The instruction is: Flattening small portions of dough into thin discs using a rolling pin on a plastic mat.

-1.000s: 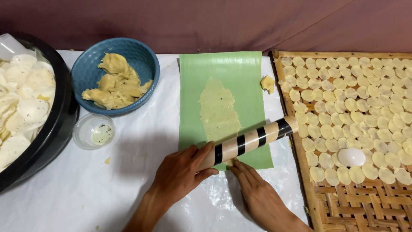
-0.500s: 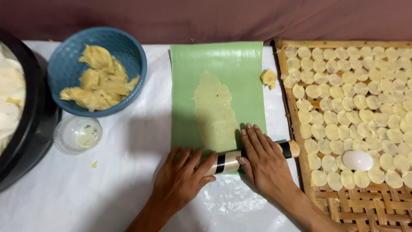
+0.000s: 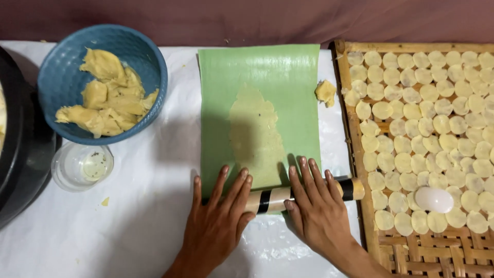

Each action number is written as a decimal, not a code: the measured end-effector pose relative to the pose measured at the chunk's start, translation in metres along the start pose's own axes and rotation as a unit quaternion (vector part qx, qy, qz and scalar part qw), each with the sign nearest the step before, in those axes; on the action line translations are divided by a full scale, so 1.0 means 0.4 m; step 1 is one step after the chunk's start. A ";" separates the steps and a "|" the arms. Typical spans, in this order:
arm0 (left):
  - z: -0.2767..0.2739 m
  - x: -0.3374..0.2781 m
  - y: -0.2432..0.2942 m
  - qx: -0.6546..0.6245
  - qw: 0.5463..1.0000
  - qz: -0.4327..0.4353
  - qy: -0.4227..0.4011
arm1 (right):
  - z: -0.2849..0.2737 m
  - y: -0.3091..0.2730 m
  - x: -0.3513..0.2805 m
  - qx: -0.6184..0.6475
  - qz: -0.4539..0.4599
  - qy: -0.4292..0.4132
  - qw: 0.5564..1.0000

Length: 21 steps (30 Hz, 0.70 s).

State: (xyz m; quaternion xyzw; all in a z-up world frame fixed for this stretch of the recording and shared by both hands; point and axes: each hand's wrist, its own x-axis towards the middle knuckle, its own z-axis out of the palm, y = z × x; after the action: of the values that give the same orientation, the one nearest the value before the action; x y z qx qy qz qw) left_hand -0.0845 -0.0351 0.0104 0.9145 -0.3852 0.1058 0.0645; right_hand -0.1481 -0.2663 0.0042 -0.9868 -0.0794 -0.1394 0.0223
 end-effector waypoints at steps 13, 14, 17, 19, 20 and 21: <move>0.034 0.245 -0.130 -0.101 0.985 -0.139 -0.028 | -0.013 0.090 0.271 0.115 0.150 -0.147 0.971; 0.036 0.232 -0.120 -0.104 0.984 -0.139 -0.029 | -0.024 0.078 0.262 0.115 0.151 -0.150 0.970; 0.034 0.186 -0.090 -0.077 0.992 -0.097 0.028 | -0.027 0.051 0.217 0.108 0.153 -0.147 0.971; 0.022 0.124 -0.052 -0.082 0.994 -0.060 0.032 | 0.012 0.041 0.135 0.011 0.069 -0.054 0.996; 0.022 0.096 -0.036 -0.082 0.994 -0.062 0.030 | 0.008 0.030 0.109 0.013 0.067 -0.057 0.996; 0.019 0.068 -0.019 -0.065 0.996 -0.055 0.030 | 0.002 0.019 0.080 0.022 0.053 -0.042 0.998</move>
State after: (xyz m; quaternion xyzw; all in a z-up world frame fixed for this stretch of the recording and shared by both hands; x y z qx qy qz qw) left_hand -0.0596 -0.0501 0.0094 0.9244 -0.3385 0.1049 0.1408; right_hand -0.1161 -0.2688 0.0123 -0.9938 -0.0311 -0.0951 0.0478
